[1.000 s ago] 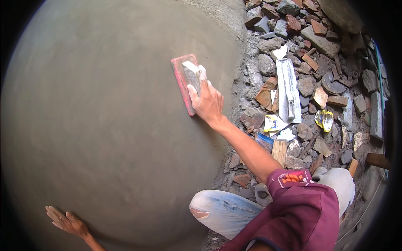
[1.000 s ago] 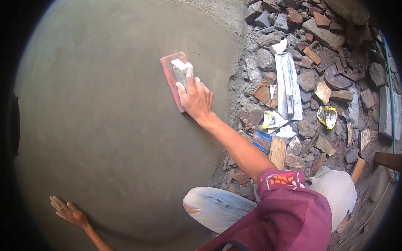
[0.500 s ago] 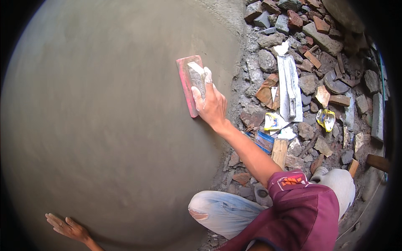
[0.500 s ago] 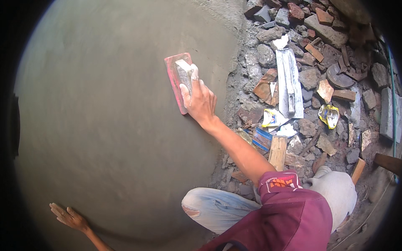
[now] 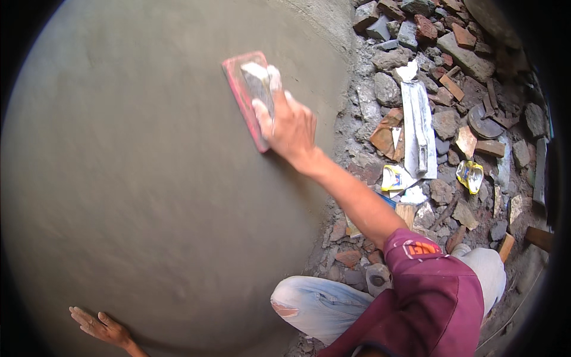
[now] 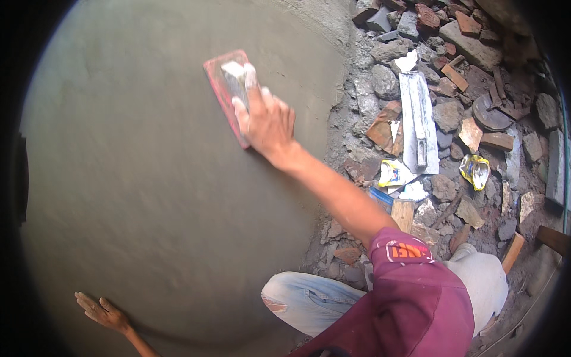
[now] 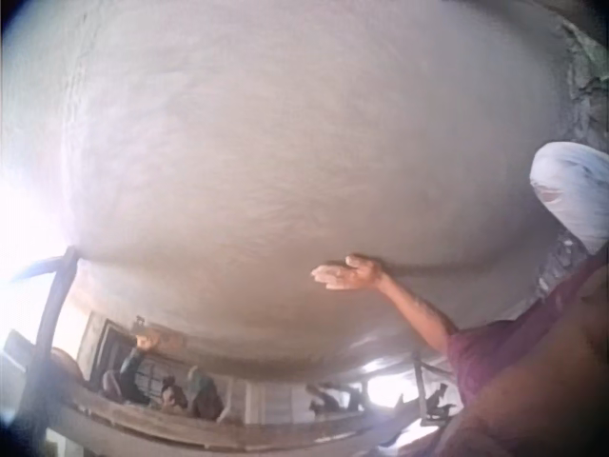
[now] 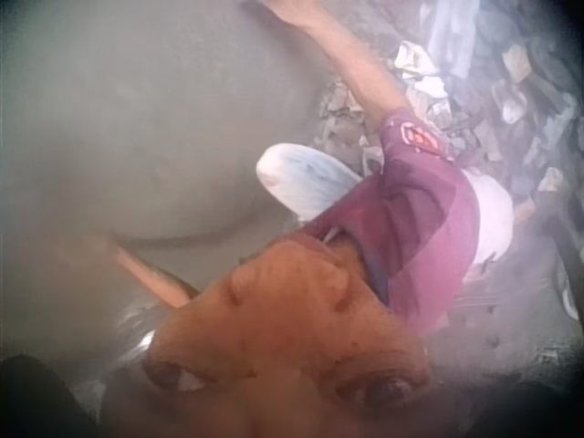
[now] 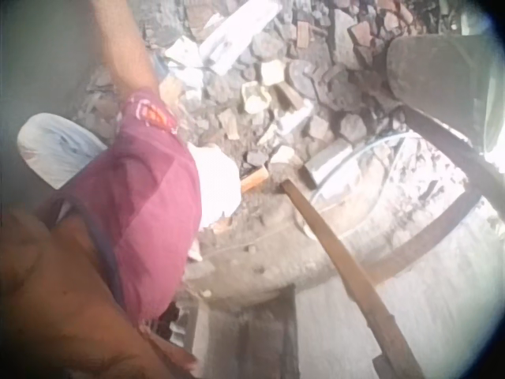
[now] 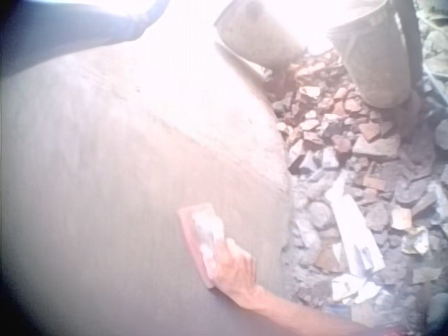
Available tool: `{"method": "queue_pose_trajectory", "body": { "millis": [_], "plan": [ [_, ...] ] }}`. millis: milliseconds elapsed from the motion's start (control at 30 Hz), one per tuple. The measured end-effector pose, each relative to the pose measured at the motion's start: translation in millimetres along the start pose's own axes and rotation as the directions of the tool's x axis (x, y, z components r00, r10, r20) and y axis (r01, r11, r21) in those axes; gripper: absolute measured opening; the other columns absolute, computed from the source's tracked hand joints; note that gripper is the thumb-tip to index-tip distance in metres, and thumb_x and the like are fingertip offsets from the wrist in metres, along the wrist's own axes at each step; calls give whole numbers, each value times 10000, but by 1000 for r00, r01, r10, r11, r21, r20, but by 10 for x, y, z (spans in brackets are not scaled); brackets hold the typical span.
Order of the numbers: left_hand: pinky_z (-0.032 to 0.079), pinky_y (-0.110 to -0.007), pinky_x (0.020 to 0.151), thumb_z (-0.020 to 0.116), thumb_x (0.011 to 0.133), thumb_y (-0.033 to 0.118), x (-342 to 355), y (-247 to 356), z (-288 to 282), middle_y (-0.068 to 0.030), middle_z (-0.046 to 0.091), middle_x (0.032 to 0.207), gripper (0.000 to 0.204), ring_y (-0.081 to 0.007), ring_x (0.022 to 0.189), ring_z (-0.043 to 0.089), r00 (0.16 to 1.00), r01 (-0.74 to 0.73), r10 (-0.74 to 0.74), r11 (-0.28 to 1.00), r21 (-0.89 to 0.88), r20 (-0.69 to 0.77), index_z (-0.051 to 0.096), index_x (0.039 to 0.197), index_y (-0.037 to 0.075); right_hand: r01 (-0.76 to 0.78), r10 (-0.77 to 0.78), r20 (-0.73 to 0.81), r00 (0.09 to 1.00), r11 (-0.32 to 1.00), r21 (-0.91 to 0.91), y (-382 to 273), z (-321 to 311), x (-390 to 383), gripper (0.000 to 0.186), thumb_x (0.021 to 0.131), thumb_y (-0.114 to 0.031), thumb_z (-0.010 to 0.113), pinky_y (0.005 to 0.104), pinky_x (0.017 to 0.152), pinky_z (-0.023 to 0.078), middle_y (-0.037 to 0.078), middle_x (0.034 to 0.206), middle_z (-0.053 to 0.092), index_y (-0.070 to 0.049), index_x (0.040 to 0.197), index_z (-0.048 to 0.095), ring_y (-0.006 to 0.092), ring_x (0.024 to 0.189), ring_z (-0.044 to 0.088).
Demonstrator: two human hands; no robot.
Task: The person smooths a curved concrete wall using a pink trowel held in the right hand, moving it in circular and sweeping motions. The person occasionally touches the wall with the left hand to check the surface while remaining in a squatting position.
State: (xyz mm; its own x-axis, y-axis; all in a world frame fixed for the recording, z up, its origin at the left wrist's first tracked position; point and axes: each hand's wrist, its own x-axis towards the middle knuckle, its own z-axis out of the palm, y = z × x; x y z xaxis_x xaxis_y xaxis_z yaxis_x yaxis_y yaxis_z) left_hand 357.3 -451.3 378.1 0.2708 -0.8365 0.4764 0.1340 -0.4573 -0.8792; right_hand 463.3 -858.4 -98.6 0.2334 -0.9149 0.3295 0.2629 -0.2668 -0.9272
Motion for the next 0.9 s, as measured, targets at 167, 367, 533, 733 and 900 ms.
{"method": "queue_pose_trajectory", "body": {
  "millis": [167, 367, 533, 733, 900],
  "plan": [
    [206, -548, 1224, 278, 1081, 573, 146, 166, -4, -71, 359, 1643, 686, -303, 1530, 296, 999, -27, 26, 998, -62, -19, 359, 1587, 117, -110, 116, 31, 993, 983, -147, 190, 135, 1550, 512, 953, -355, 586, 582, 875, 425, 254, 1177, 594, -38, 1354, 543, 466, 1014, 560],
    [196, -557, 1221, 289, 1078, 581, -37, 6, 13, -70, 368, 1640, 688, -307, 1529, 300, 999, -3, 3, 1000, 16, -33, 373, 1582, 120, 13, -4, 85, 996, 994, -105, -234, 69, 523, 736, 901, -305, 671, 551, 665, 551, 238, 952, 707, -70, 1544, 400, 437, 798, 703],
    [193, -557, 1223, 278, 1072, 598, 21, 26, 6, -67, 363, 1643, 702, -302, 1529, 301, 1000, -6, 5, 1000, -18, -23, 381, 1580, 125, 44, -46, -10, 999, 993, -112, -327, 140, 796, 666, 913, -362, 657, 544, 650, 563, 222, 912, 711, -83, 1486, 464, 431, 741, 704],
    [191, -558, 1224, 269, 1078, 586, 67, 110, 72, -58, 369, 1641, 689, -300, 1525, 313, 998, 8, -10, 1000, -22, -63, 393, 1574, 124, -108, 132, 118, 984, 976, -191, -365, 245, 1961, 511, 947, -422, 574, 601, 761, 531, 245, 979, 715, -85, 1331, 570, 471, 845, 693],
    [188, -569, 1223, 265, 1075, 596, -15, -21, 18, -55, 372, 1639, 698, -298, 1525, 312, 1000, 3, -3, 1000, 5, -28, 397, 1571, 123, 147, -142, 130, 981, 989, -26, -539, 139, 169, 773, 890, -301, 716, 475, 556, 560, 221, 889, 704, -106, 1560, 384, 402, 701, 706]
  ]
}}
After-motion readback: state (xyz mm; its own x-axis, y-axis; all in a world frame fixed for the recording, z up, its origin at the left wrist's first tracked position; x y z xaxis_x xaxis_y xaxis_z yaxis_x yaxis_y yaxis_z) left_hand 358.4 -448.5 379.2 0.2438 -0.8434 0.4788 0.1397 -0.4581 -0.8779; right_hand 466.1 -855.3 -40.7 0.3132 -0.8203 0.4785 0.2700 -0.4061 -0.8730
